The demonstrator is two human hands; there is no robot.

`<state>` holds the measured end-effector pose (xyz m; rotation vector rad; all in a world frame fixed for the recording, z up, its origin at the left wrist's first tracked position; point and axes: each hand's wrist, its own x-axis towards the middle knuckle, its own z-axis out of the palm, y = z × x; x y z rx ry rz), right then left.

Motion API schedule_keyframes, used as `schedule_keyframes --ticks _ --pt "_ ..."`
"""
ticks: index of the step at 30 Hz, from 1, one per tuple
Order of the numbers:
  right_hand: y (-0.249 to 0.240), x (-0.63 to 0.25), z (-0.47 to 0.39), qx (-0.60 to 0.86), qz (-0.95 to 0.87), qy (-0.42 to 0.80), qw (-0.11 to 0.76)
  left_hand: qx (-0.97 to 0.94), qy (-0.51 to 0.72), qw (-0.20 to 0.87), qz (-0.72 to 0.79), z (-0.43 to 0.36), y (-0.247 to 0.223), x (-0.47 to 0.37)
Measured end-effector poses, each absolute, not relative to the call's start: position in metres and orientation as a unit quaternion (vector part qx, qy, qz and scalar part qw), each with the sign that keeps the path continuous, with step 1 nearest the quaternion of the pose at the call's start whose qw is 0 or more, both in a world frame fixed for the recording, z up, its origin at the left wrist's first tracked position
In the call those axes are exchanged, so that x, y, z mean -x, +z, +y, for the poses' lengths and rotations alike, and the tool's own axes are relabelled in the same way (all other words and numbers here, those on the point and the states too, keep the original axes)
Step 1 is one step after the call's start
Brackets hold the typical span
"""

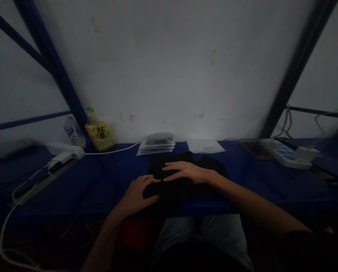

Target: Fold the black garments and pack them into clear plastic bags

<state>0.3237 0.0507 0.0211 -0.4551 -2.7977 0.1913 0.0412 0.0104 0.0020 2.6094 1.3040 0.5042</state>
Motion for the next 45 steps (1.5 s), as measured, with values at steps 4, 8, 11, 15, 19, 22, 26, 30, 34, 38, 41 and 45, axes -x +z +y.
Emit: schedule_keyframes --ticks 4,8,11,15,19,22,26,30,34,38,41,45 --pt "0.022 -0.307 0.054 0.086 -0.974 0.127 0.167 -0.878 0.171 0.109 0.434 0.011 0.005 -0.039" --pt "0.023 -0.310 0.057 0.066 -0.954 0.174 0.234 -0.877 0.192 0.130 0.420 0.016 0.003 -0.038" --pt "0.028 -0.328 0.065 0.113 -0.920 0.185 0.326 -0.856 0.227 0.116 0.449 0.022 0.008 -0.043" --pt "0.038 -0.370 0.084 0.271 -0.831 0.140 0.465 -0.877 0.232 0.064 0.417 0.028 0.031 -0.072" --pt "0.043 -0.418 0.104 0.480 -0.692 0.036 0.537 -0.939 0.159 0.017 0.304 0.050 0.054 -0.127" --pt "0.040 -0.450 0.113 0.590 -0.571 -0.021 0.571 -0.958 0.107 -0.058 0.261 0.085 0.056 -0.177" --pt "0.032 -0.477 0.115 0.671 -0.478 -0.038 0.565 -0.955 0.041 -0.096 0.278 0.134 0.045 -0.236" --pt "0.029 -0.487 0.118 0.722 -0.452 -0.021 0.524 -0.954 -0.003 -0.083 0.289 0.158 0.034 -0.270" --pt "0.031 -0.486 0.121 0.749 -0.447 -0.011 0.490 -0.946 0.007 -0.084 0.314 0.166 0.026 -0.283" --pt "0.032 -0.486 0.122 0.754 -0.446 -0.002 0.483 -0.941 0.015 -0.082 0.329 0.170 0.025 -0.285" --pt "0.032 -0.487 0.122 0.755 -0.448 -0.001 0.479 -0.938 0.010 -0.079 0.338 0.172 0.027 -0.285" --pt "0.032 -0.486 0.122 0.757 -0.450 0.006 0.473 -0.934 0.031 -0.076 0.348 0.176 0.026 -0.284"
